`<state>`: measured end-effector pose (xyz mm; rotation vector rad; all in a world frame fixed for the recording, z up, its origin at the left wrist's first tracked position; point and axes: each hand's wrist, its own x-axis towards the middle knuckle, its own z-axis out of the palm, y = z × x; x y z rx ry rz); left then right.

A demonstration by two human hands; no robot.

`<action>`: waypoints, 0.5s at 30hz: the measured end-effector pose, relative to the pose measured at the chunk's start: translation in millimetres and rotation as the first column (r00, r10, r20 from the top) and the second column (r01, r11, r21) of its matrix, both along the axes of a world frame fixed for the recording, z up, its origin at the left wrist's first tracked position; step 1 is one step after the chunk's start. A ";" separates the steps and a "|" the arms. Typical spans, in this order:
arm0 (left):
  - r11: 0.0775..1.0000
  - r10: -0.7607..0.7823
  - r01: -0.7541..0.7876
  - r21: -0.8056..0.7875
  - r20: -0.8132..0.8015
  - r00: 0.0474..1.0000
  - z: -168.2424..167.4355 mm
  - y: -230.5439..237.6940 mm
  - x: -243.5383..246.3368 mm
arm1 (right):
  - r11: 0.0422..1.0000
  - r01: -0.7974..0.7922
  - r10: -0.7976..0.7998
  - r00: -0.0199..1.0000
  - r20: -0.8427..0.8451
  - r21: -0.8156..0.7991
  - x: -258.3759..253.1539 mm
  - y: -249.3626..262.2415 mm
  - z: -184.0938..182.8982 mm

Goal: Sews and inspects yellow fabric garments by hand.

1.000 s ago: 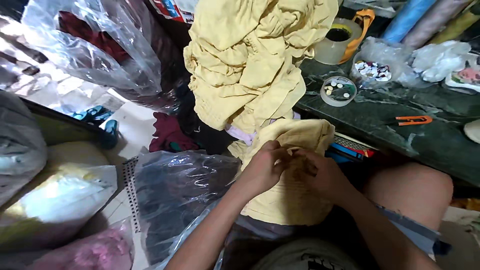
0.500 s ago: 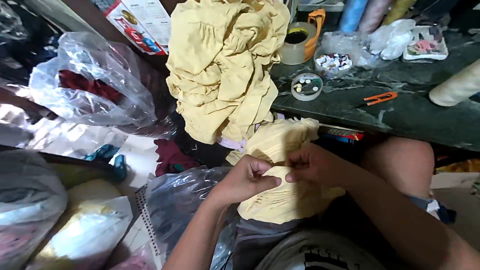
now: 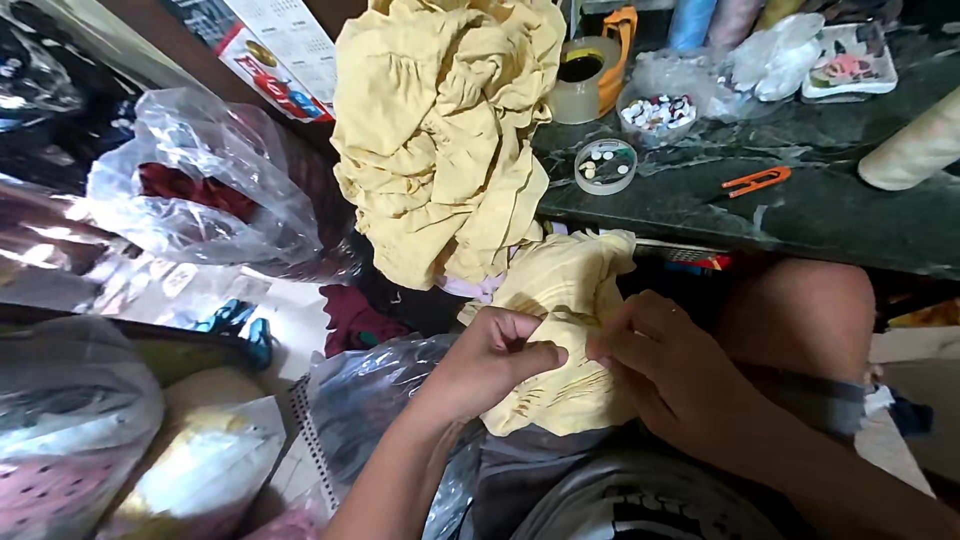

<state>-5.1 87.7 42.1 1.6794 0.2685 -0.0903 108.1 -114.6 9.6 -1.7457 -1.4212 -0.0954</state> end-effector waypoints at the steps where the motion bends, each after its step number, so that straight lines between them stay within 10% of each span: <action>1: 1.000 -0.001 0.001 -0.001 0.011 1.000 0.0 -0.7 -0.5 | 1.000 0.011 -0.011 1.000 -0.001 0.002 -0.7 0.1 -1.3; 15: 0.998 -0.007 0.011 -0.058 0.080 0.997 -3.1 1.1 -7.3 | 0.998 0.028 -0.023 0.996 -0.082 0.054 1.3 -5.4 4.5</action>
